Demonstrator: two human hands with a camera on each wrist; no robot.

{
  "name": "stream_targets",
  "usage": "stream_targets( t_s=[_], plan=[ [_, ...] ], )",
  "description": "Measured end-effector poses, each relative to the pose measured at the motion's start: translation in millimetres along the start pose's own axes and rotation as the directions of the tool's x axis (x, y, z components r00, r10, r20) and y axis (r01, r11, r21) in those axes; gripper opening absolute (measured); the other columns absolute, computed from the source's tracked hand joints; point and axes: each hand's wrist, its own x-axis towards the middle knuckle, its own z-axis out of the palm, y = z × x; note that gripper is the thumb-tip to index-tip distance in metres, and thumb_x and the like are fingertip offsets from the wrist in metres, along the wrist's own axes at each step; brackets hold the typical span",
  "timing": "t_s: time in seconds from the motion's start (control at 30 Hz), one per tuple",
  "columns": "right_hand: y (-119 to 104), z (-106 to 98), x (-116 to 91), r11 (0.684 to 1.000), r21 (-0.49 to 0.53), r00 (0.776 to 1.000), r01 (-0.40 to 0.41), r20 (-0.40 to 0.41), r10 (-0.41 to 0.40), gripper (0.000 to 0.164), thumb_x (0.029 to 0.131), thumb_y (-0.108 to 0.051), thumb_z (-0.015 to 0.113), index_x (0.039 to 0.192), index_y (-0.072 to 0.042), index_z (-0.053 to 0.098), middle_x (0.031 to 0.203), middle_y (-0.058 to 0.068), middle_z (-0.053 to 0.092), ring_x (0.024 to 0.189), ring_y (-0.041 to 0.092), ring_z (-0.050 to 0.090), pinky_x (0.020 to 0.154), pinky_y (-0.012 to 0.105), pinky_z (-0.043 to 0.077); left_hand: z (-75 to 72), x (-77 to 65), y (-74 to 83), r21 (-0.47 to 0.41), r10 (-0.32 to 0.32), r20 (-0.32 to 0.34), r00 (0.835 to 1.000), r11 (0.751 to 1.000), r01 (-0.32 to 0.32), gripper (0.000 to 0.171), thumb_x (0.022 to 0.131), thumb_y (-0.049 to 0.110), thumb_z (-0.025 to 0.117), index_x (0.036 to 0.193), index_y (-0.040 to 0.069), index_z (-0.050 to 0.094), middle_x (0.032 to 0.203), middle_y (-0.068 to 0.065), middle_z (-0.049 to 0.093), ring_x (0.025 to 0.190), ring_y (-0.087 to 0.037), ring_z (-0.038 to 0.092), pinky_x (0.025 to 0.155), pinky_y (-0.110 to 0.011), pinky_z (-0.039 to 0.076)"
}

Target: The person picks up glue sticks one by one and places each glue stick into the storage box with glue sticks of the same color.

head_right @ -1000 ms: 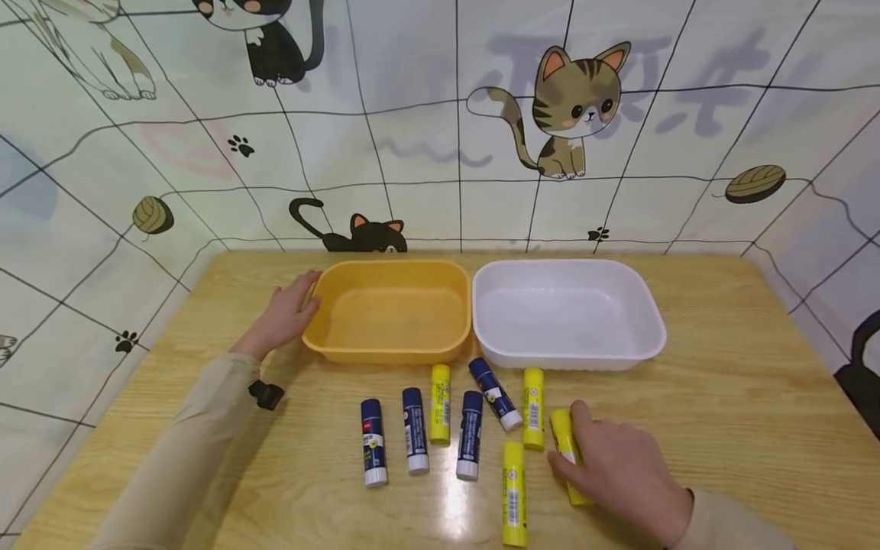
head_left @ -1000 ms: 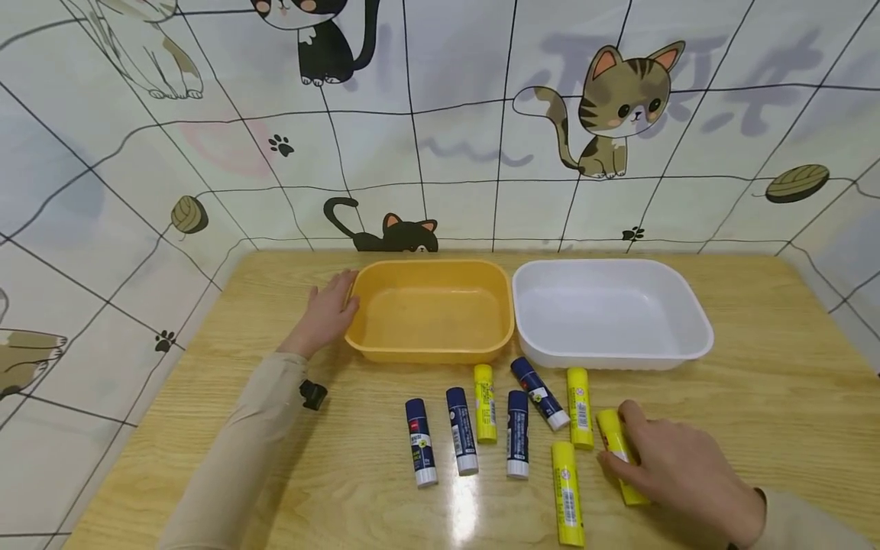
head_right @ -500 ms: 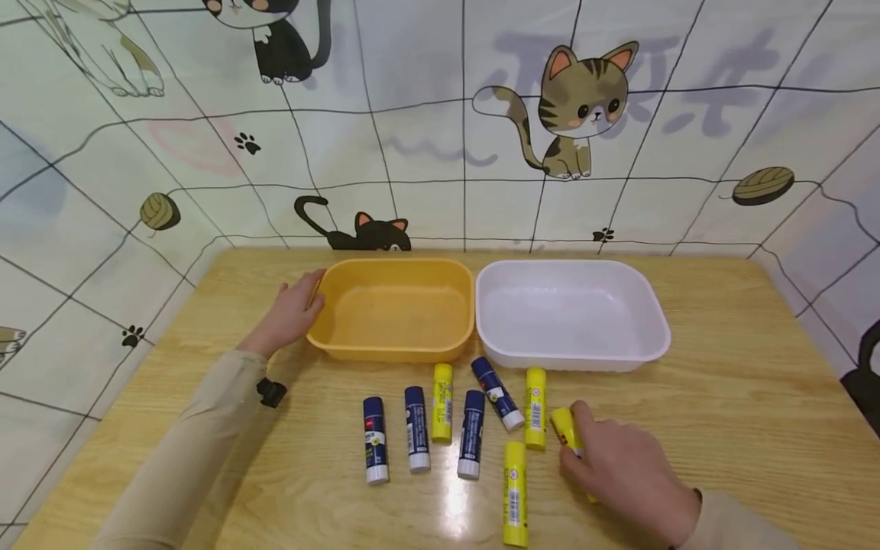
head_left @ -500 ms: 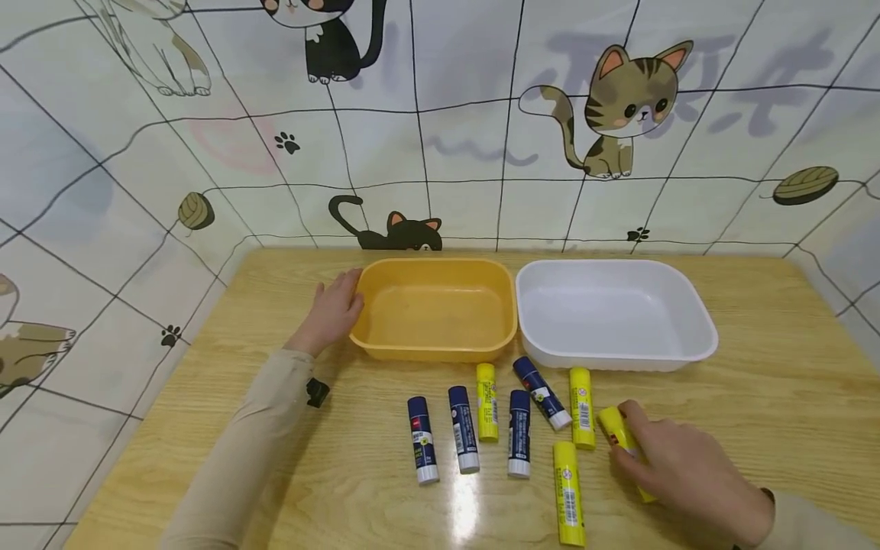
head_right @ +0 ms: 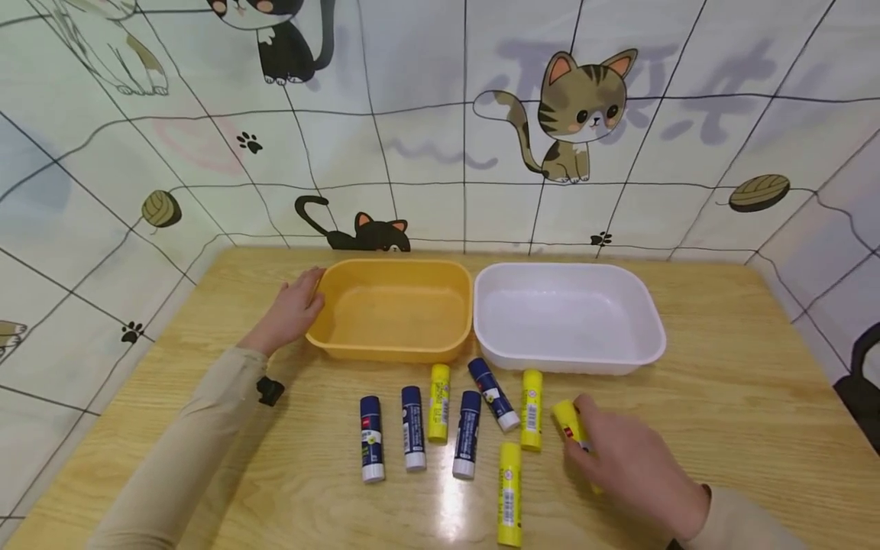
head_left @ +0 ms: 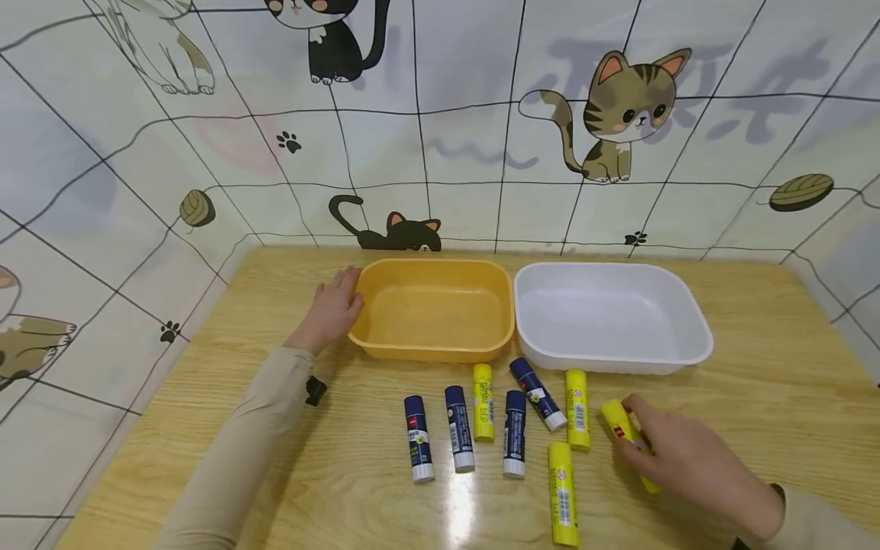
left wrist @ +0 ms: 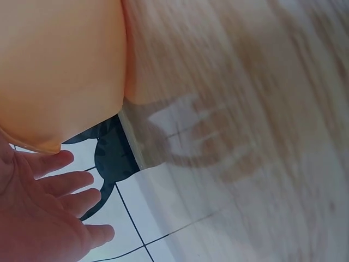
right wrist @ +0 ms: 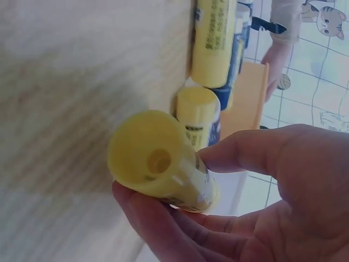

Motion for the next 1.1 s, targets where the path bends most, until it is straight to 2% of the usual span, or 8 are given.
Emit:
stream_targets(
  t_s=[0.27, 0.43, 0.63, 0.87, 1.1],
  plan=[
    [2, -19, 3, 1.000, 0.003, 1.000, 0.007, 0.007, -0.007, 0.048, 0.088, -0.020, 0.070, 0.123, 0.003, 0.048, 0.061, -0.004, 0.044, 0.046, 0.010, 0.040, 0.042, 0.024, 0.035, 0.9, -0.7, -2.4, -0.057, -0.007, 0.011, 1.000, 0.998, 0.008, 0.051, 0.098, 0.011, 0.039, 0.145, -0.008, 0.030, 0.149, -0.033, 0.026, 0.139, -0.046, 0.021, 0.107, -0.066, 0.011],
    [4, -31, 6, 0.998, 0.020, 0.998, 0.059, -0.025, -0.058, 0.052, 0.087, -0.018, 0.070, 0.127, 0.002, 0.045, 0.072, -0.003, 0.056, 0.050, 0.007, 0.046, 0.043, 0.025, 0.039, 1.3, -1.2, -1.9, -0.101, -0.003, 0.008, 1.000, 0.995, 0.004, 0.049, 0.098, 0.009, 0.038, 0.143, -0.008, 0.030, 0.148, -0.032, 0.029, 0.139, -0.045, 0.023, 0.107, -0.065, 0.012],
    [5, -45, 13, 0.995, 0.027, 0.993, 0.095, -0.067, -0.093, 0.045, 0.087, -0.017, 0.069, 0.120, 0.004, 0.047, 0.076, 0.000, 0.061, 0.053, 0.007, 0.047, 0.043, 0.026, 0.039, -0.4, -0.7, 2.1, -0.135, -0.003, 0.017, 1.000, 0.991, 0.006, 0.049, 0.098, 0.008, 0.038, 0.143, -0.008, 0.029, 0.147, -0.032, 0.031, 0.137, -0.046, 0.025, 0.108, -0.063, 0.015],
    [-1, -59, 27, 0.994, 0.018, 0.992, 0.106, -0.069, -0.104, 0.041, 0.088, -0.016, 0.068, 0.116, 0.005, 0.048, 0.075, 0.002, 0.065, 0.049, 0.008, 0.046, 0.044, 0.027, 0.039, -0.8, -0.5, -0.4, -0.140, -0.030, 0.053, 0.998, 0.989, 0.037, 0.051, 0.099, 0.009, 0.037, 0.145, -0.007, 0.025, 0.148, -0.033, 0.028, 0.136, -0.048, 0.025, 0.108, -0.063, 0.012],
    [-7, -72, 38, 0.992, -0.026, 0.987, 0.125, -0.098, -0.127, 0.041, 0.089, -0.018, 0.067, 0.116, 0.006, 0.048, 0.074, 0.003, 0.065, 0.047, 0.008, 0.047, 0.043, 0.028, 0.038, 1.5, 1.8, -2.0, -0.222, -0.009, 0.062, 0.998, 0.975, 0.022, 0.052, 0.099, 0.009, 0.037, 0.147, -0.006, 0.023, 0.147, -0.029, 0.032, 0.123, -0.043, 0.044, 0.106, -0.051, 0.031]
  ],
)
